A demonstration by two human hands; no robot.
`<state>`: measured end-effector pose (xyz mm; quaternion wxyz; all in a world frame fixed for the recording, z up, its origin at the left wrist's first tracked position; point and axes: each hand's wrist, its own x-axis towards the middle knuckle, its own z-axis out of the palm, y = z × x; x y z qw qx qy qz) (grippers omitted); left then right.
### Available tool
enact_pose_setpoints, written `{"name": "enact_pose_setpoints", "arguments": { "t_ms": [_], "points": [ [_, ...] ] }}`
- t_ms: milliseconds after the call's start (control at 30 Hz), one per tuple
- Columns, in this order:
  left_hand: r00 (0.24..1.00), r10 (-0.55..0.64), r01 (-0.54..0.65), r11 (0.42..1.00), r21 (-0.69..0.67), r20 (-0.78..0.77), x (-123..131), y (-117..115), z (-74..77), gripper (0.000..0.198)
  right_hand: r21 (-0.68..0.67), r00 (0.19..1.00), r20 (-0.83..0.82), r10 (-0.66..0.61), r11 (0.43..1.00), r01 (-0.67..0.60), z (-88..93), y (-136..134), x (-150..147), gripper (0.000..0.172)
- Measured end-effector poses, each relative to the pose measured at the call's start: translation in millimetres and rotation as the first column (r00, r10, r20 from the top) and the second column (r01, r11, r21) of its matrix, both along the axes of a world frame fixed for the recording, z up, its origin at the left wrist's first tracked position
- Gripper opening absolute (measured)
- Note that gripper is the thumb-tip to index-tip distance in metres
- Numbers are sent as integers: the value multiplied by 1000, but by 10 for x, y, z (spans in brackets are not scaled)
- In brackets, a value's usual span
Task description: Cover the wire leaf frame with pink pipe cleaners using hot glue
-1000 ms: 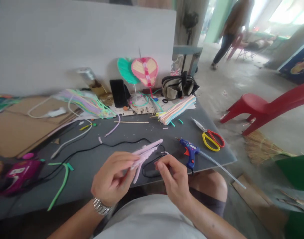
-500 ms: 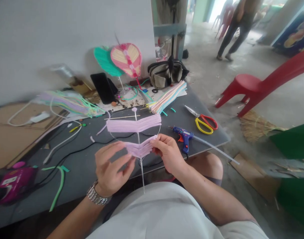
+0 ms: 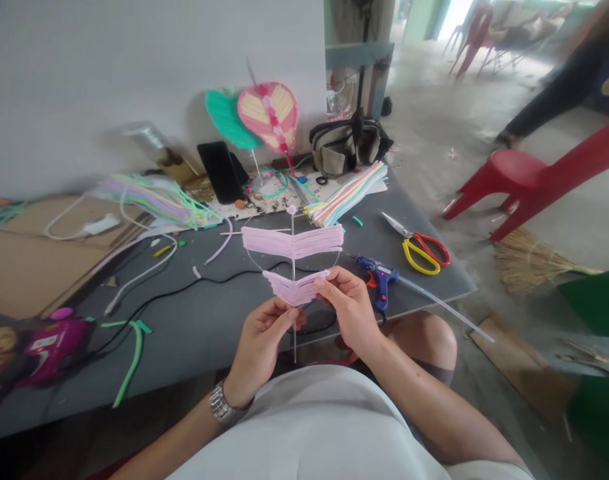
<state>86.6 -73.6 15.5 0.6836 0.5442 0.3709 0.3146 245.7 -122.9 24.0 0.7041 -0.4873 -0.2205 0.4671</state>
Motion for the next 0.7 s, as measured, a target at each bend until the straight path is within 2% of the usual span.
{"name": "enact_pose_setpoints", "arguments": {
  "t_ms": [100, 200, 333, 533, 700],
  "points": [
    [999, 31, -31, 1000, 3, -12, 37, -8, 21, 29, -14, 997, 74, 3, 1000, -2, -23, -39, 3, 28],
    [997, 55, -54, 998, 16, -54, 35, -8, 48, 27, -100, 991, 130, 44, 995, -31, -42, -85, -26, 30],
    [995, 63, -59, 997, 55, -71, 31, 0, 69, 23, -159, 993, 64, 96, 984, -85, -79, -107, -94, 32],
    [993, 84, -74, 990, 122, -78, 42, -13, 37, 25, -129, 999, -2, 37, 991, -37, -132, -86, -146, 27],
    [997, 67, -63, 994, 84, -48, 48, -49, 5, 24, -120, 997, -72, 23, 992, -32, -194, -112, -170, 28]
  ]
}}
